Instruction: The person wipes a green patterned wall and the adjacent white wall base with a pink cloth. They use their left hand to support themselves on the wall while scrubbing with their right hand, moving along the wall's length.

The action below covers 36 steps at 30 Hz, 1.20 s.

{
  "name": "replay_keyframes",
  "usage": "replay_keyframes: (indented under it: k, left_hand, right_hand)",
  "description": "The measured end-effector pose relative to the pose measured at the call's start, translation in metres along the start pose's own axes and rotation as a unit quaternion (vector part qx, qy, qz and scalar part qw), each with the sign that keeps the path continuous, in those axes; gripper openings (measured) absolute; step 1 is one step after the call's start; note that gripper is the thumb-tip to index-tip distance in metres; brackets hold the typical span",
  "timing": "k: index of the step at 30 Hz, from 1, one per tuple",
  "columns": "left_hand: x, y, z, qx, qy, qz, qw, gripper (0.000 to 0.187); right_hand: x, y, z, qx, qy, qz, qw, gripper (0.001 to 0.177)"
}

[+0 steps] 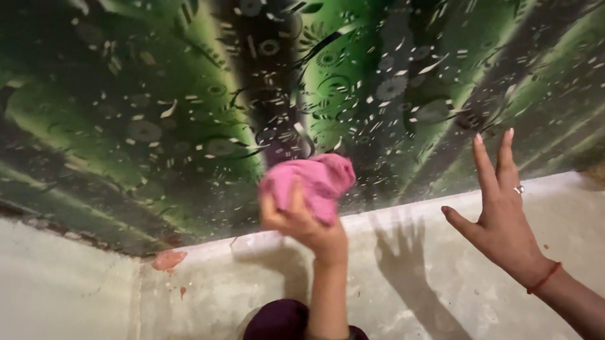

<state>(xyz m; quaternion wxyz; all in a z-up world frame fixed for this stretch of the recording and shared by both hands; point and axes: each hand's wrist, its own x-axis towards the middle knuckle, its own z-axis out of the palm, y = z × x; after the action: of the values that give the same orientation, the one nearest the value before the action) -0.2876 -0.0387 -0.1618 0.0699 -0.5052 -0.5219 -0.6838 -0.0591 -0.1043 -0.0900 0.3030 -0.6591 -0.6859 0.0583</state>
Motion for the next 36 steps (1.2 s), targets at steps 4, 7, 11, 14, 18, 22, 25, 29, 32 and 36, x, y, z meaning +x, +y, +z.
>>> replay_keyframes:
  k: [4, 7, 11, 14, 18, 22, 25, 29, 32, 36]
  left_hand:
    - [-0.084, -0.025, 0.02, 0.091, -0.102, 0.105, 0.985, 0.039]
    - [-0.121, -0.024, 0.025, 0.128, -0.219, 0.138, 0.957, 0.034]
    - [-0.09, 0.006, 0.02, 0.062, -0.241, 0.12, 0.961, 0.03]
    - [-0.025, 0.028, 0.017, -0.038, -0.064, 0.099, 0.992, 0.015]
    - [0.014, 0.031, 0.004, 0.002, -0.057, 0.133, 0.989, 0.025]
    - [-0.035, 0.017, 0.026, 0.041, -0.175, 0.24, 0.954, 0.018]
    - [-0.079, 0.024, 0.038, 0.057, -0.318, 0.277, 0.905, 0.019]
    - [-0.079, 0.037, 0.04, 0.028, -0.385, 0.233, 0.893, 0.015]
    - [-0.031, 0.064, 0.039, -0.101, -0.159, 0.028, 0.982, 0.03]
    - [0.015, 0.096, 0.048, -0.109, -0.036, 0.031, 0.993, 0.034]
  right_hand:
    - [-0.003, -0.008, 0.001, 0.006, -0.005, -0.014, 1.0, 0.116]
    - [-0.009, -0.011, 0.001, 0.007, -0.003, -0.028, 1.0, 0.114]
    - [-0.016, -0.003, -0.006, -0.012, -0.006, -0.012, 1.0, 0.114]
    - [-0.014, 0.009, -0.012, -0.021, 0.001, 0.005, 1.0, 0.115]
    - [-0.01, 0.023, -0.013, -0.005, 0.0, 0.022, 1.0, 0.115]
    - [-0.009, 0.021, -0.013, 0.009, 0.009, -0.005, 1.0, 0.114]
    - [-0.011, 0.021, -0.016, 0.016, 0.015, -0.003, 1.0, 0.113]
    - [-0.019, 0.038, -0.028, 0.023, 0.017, 0.027, 0.999, 0.113]
    - [-0.019, 0.058, -0.042, 0.018, 0.023, 0.056, 0.998, 0.114]
    - [-0.018, 0.081, -0.046, 0.04, 0.04, 0.081, 0.995, 0.115]
